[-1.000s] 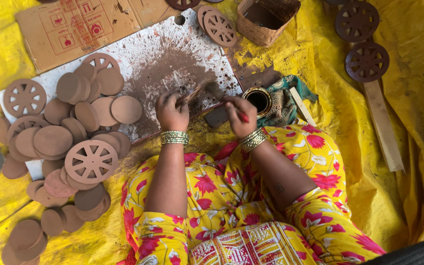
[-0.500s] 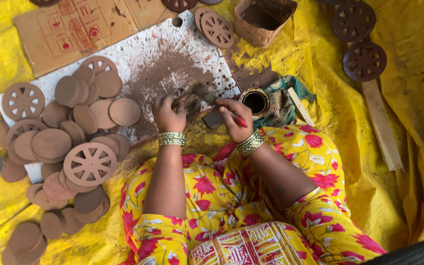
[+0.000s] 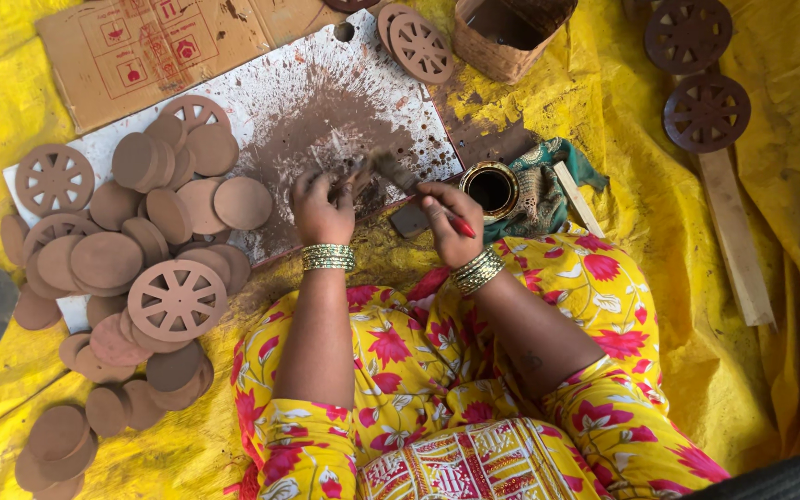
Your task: The person sits on the ground and uses a brush to apply brown paint from a jar onto wooden wheel-shaped cutouts, holding each cutout steady with one hand while brushing. They finish one cutout, set it aside, and continue painting additional cutouts from a pile.
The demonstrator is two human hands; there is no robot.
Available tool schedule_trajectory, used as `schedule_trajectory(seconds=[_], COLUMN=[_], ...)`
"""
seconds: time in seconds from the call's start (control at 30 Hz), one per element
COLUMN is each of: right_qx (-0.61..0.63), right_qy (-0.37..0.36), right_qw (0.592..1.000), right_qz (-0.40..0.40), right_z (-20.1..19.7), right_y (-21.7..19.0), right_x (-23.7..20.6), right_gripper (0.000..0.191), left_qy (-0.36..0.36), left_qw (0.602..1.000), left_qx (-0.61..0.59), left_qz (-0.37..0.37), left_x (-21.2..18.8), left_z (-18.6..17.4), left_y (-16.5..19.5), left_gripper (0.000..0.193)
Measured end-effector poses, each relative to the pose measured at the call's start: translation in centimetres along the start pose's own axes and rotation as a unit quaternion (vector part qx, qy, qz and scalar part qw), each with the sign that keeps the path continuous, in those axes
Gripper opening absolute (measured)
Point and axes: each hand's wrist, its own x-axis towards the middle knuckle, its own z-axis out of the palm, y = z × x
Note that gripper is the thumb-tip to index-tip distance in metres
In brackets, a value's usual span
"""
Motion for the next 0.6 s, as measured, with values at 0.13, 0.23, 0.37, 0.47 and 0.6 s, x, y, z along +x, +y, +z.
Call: schedule_trajectory(seconds=[0.13, 0.23, 0.37, 0.47, 0.6], right_qx=[-0.021, -0.024, 0.004, -0.05, -0.037], right_qy=[-0.005, -0.024, -0.058, -0.046, 0.018], right_qw=[0.999, 0.999, 0.998, 0.991, 0.998], right_qz=[0.025, 0.039, 0.024, 0.112, 0.036], right_z=[0.0, 0.5, 0.9, 0.8, 0.0], right_y=[0.4, 0.8, 1.1, 1.1, 0.6], right_x=[0.4, 0.3, 0.1, 0.6, 0.7], right_gripper=[0.023, 0.022, 0.023, 0.022, 0.02], left_qy=[-0.091, -0.07, -0.067, -0.041, -0.015], left_qw=[0.987, 0.987, 0.99, 0.993, 0.999], left_qx=[-0.008, 0.135, 0.103, 0.102, 0.039], left_qz=[-0.129, -0.055, -0.071, -0.035, -0.002], left_x=[0.2, 0.4, 0.5, 0.3, 0.0], left_z=[-0.7, -2.2, -2.8, -2.4, -1.5], left_y=[0.8, 1.8, 2.7, 2.4, 1.6], left_gripper=[0.034, 0.025, 0.031, 0.025, 0.025])
